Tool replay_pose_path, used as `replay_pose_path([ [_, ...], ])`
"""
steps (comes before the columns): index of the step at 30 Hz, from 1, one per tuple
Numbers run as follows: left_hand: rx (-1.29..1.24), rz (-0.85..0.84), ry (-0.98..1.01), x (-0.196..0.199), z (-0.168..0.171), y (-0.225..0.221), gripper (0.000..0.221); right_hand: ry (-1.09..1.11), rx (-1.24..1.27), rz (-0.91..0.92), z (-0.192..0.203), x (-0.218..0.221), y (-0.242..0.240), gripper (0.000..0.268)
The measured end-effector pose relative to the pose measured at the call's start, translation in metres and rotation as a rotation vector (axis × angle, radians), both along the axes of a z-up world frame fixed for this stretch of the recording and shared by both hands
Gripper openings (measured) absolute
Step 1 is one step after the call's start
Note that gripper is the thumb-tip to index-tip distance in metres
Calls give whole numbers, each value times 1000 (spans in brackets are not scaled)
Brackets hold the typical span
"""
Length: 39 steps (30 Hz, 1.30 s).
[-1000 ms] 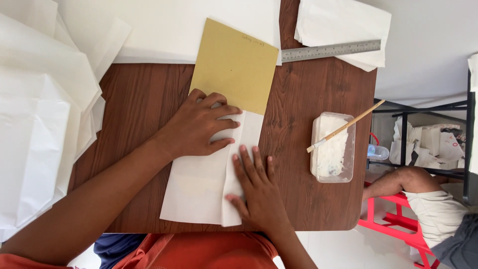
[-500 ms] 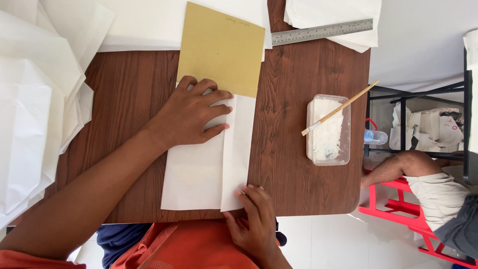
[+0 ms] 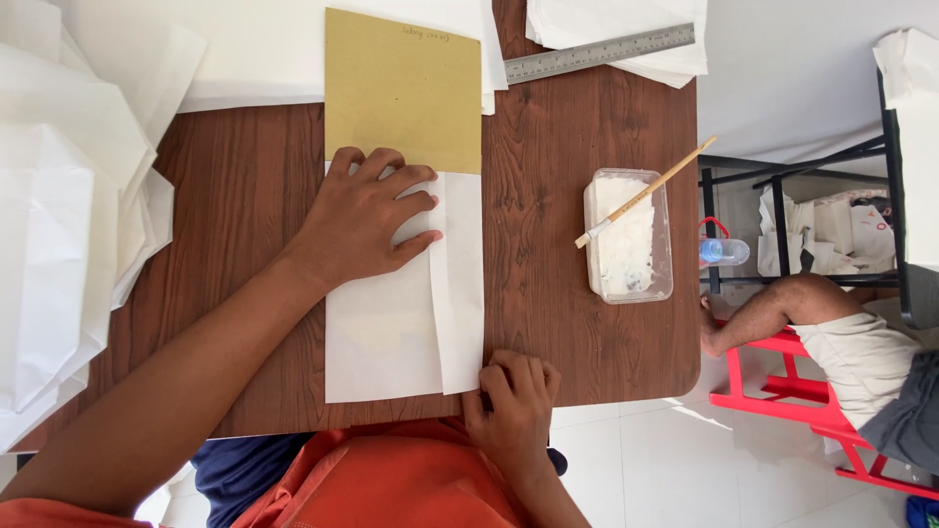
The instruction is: Manually folding and gluing paper to create bags using a template and a brush.
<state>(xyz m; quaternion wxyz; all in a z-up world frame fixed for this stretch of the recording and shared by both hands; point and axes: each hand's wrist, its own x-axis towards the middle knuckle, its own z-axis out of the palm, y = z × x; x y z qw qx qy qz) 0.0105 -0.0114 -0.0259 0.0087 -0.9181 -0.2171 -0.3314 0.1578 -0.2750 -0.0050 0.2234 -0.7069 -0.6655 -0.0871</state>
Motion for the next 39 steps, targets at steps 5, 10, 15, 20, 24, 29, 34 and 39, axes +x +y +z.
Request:
replay_pose_path([
  [5,20,-5,-22,1,-2,0,32,7,14,198,13,14,4,19],
  [10,-72,-26,3,-2,-6,4,34,178,-29,544,25,19,-1,25],
  [15,-183,-34,73,-3,-4,4,47,405,31,650,45,26,21,21],
  [20,-284,-61,149,-3,2,8,59,385,87,638,54,41,87,23],
  [24,-412,13,212,-1,9,6,60,203,-269,380,47,49,142,41],
  [29,-444,29,210,-1,8,7,55,-25,-539,432,22,53,140,84],
  [34,-301,-63,91,-6,2,8,47,-381,-457,590,28,34,87,117],
  [39,-250,-37,63,-4,1,6,44,-378,-453,671,30,19,50,126],
])
